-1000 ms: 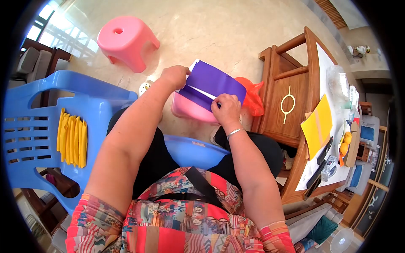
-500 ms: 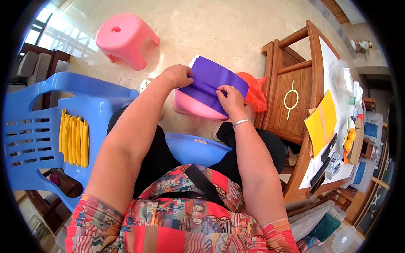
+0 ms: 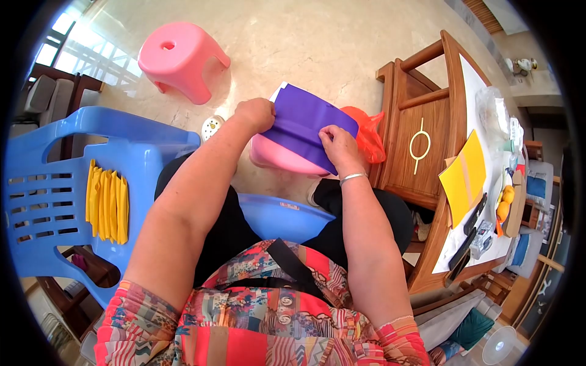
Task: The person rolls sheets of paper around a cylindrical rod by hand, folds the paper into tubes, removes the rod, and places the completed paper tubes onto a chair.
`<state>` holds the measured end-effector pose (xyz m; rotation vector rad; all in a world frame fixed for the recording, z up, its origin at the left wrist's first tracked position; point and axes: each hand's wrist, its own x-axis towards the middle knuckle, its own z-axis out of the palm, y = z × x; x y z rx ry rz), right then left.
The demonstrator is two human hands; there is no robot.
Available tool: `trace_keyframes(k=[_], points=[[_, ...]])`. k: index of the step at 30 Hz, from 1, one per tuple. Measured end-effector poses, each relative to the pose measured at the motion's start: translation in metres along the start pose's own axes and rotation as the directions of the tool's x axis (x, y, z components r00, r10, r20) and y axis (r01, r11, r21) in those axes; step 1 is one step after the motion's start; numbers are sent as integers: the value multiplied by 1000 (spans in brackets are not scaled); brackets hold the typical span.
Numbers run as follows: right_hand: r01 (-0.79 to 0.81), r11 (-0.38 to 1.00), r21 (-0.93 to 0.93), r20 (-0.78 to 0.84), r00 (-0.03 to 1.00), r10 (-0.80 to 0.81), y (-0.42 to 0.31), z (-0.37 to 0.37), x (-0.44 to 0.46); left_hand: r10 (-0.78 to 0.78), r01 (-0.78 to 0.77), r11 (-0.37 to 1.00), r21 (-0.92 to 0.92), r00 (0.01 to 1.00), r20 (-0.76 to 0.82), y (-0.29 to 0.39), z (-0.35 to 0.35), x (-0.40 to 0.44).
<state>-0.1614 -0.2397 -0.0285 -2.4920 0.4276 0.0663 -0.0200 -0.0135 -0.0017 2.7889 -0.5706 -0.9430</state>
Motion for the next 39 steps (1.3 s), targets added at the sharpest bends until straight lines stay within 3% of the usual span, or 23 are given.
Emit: trace_keyframes(k=[4,7,10,13,14,18,24,27,30,33,34,37,39], points=[[18,999,-49,6,1000,-18,1,4,-1,-48,48,997,56,999,-10,9,-3,-7],[38,997,-74,-3,999,-38,2,6,0,132,-87,988,125,902,-412,8,14,-12],[10,996,-87,13,1000,-9,1,6,1,416,-397,907,139,800,-433,14,16,-9],[-7,995,-99,16,1000,8,0,6,1,564,-542,824,165,761,-321,23,26,-17],[-9,995,-98,15,1000,10,0,6,1,547,-502,836,221,796,-260,25,30,-19],[26,993,-118,8,1000,-26,3,5,1,510,-443,855,272,814,-279,19,49,-11],[74,935,-346,-283,942,-180,16,-1,0,486,-439,869,231,844,-225,17,47,-9],[-122,981,-148,-183,979,94,22,-9,6,472,-428,875,229,860,-196,14,49,-9],[-415,896,161,13,908,418,45,-14,24,460,-417,877,241,872,-167,16,44,-12],[-386,811,439,310,913,266,78,-11,26,454,-412,879,240,877,-159,15,43,-12],[-463,798,385,413,860,299,78,-20,24,454,-412,879,241,878,-155,15,42,-11],[-409,843,349,492,846,207,71,-31,17,459,-413,877,246,872,-172,12,46,-9],[-413,872,263,506,829,240,64,-37,15,464,-414,874,254,867,-184,10,48,-7]])
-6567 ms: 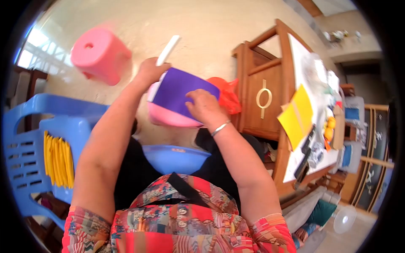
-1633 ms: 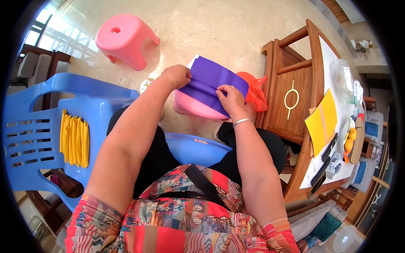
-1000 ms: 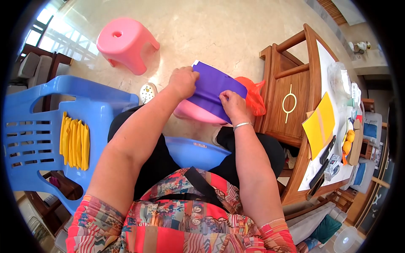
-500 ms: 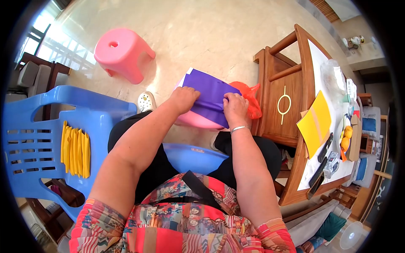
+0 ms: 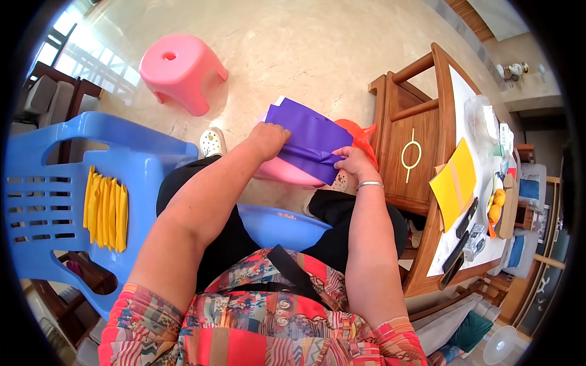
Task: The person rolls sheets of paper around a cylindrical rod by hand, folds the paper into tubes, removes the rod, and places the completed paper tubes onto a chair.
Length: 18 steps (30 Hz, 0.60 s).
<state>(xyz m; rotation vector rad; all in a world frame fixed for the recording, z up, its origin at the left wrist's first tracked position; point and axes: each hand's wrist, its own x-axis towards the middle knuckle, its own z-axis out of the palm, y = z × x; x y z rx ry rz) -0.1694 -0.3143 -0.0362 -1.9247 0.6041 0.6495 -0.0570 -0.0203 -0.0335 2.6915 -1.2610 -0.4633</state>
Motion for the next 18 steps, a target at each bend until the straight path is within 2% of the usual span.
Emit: trace_keyframes(k=[2,5,8,11,14,15,18], points=[[-55,998,30,18,998,54,-9,0,-7,7,-7,1000,10,1000,-6,-2,1,0],[-90,970,227,71,995,76,-9,-8,-13,20,-21,1000,-20,1000,-23,-2,-7,-3],[-32,997,68,58,998,28,-4,-8,-12,24,-23,1000,17,998,-57,1,-4,-3],[-75,983,-166,-156,987,49,18,-7,7,37,-36,999,26,997,-61,0,-1,-2],[8,940,-340,-457,873,-173,-34,1,-23,18,-17,1000,15,1000,-24,0,-6,-3],[247,918,-311,-411,835,-364,-36,7,-20,19,-19,1000,14,1000,-24,0,-5,-2],[477,718,-507,-244,720,-650,-68,34,-33,22,-22,1000,5,1000,-14,-2,-3,2]])
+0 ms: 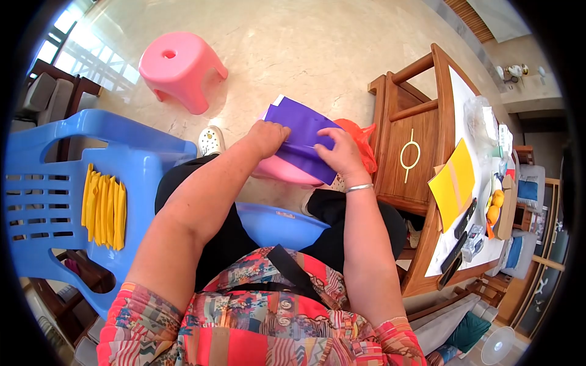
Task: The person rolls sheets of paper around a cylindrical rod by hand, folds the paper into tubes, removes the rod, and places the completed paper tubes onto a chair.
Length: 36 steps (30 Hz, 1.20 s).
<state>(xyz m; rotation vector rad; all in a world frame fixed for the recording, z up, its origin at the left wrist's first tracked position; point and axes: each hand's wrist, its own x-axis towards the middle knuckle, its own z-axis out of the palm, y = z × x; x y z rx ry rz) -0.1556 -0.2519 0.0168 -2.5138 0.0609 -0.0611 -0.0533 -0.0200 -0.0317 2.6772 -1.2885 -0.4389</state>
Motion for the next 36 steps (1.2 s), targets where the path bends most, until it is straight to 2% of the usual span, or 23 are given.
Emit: trace_keyframes(k=[3,6,11,15,20,26,29,32,36], points=[[37,998,-59,61,998,-33,-5,22,-3,-15,15,1000,-21,999,35,-2,-2,-2],[-103,989,-103,230,965,124,-5,23,-3,-28,34,997,-66,996,86,-2,-8,-2],[-253,967,-41,234,938,256,-5,19,-2,-88,134,973,-186,967,238,-3,-28,0],[-241,969,-58,212,946,247,0,24,-3,-105,150,970,-192,968,227,-3,-30,1],[-318,948,-15,220,924,313,3,27,-2,-132,174,969,-175,965,225,-5,-23,4],[-272,960,-61,188,942,279,12,37,-6,-85,83,995,-59,996,-26,-1,-9,1],[-250,965,-78,162,952,260,13,38,-7,-81,81,997,-10,997,-19,7,-15,1],[-245,963,-109,144,955,259,10,37,-8,38,-38,999,-8,998,44,18,-29,-9],[-261,953,-153,144,948,283,12,38,-10,57,-52,997,63,996,-74,15,1,-6]])
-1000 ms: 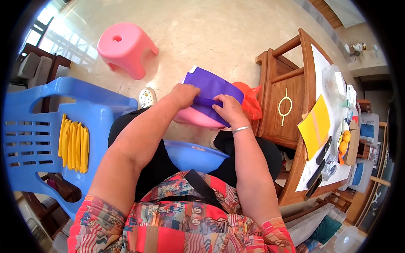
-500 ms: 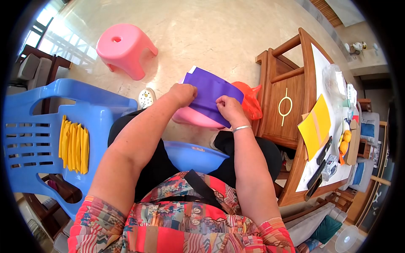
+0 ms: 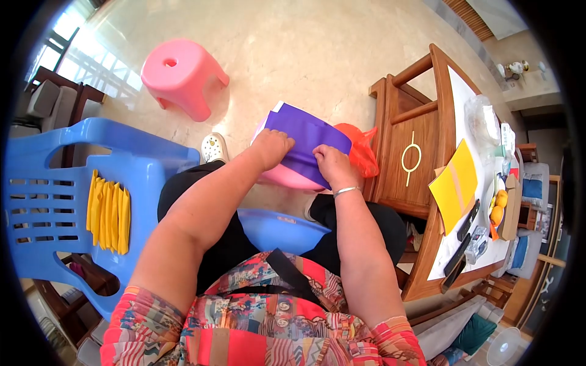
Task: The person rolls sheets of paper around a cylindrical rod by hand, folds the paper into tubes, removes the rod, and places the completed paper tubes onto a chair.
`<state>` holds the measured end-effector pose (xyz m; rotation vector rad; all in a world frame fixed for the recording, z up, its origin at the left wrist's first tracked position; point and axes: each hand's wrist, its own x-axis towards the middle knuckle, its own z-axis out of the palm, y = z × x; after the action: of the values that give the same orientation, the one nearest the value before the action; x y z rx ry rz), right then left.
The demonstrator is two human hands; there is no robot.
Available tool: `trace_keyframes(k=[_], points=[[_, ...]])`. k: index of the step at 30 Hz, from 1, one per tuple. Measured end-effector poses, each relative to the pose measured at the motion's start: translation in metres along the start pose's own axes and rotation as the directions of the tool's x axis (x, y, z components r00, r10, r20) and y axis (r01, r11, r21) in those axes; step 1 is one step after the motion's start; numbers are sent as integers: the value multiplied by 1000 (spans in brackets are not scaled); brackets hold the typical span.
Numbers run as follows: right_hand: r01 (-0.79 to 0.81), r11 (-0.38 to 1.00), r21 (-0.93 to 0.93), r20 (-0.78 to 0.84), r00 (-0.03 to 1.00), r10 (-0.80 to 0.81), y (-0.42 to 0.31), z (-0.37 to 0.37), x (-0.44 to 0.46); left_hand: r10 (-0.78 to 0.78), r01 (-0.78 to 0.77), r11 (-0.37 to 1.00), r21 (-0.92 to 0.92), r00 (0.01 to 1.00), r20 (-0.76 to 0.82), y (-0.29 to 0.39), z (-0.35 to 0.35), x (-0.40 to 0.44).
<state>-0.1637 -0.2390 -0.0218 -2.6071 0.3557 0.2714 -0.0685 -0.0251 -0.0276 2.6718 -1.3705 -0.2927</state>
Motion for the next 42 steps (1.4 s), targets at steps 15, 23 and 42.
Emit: trace_keyframes(k=[15,23,42], points=[[306,939,-158,-108,940,-325,-30,1,-14,-38,44,996,-82,997,73,-6,-1,3],[281,939,-201,8,959,-285,-26,5,-9,-127,159,970,-185,977,173,-9,-11,4],[105,971,-213,167,983,-70,-21,-8,-1,-197,204,979,-4,948,250,-8,-28,8]])
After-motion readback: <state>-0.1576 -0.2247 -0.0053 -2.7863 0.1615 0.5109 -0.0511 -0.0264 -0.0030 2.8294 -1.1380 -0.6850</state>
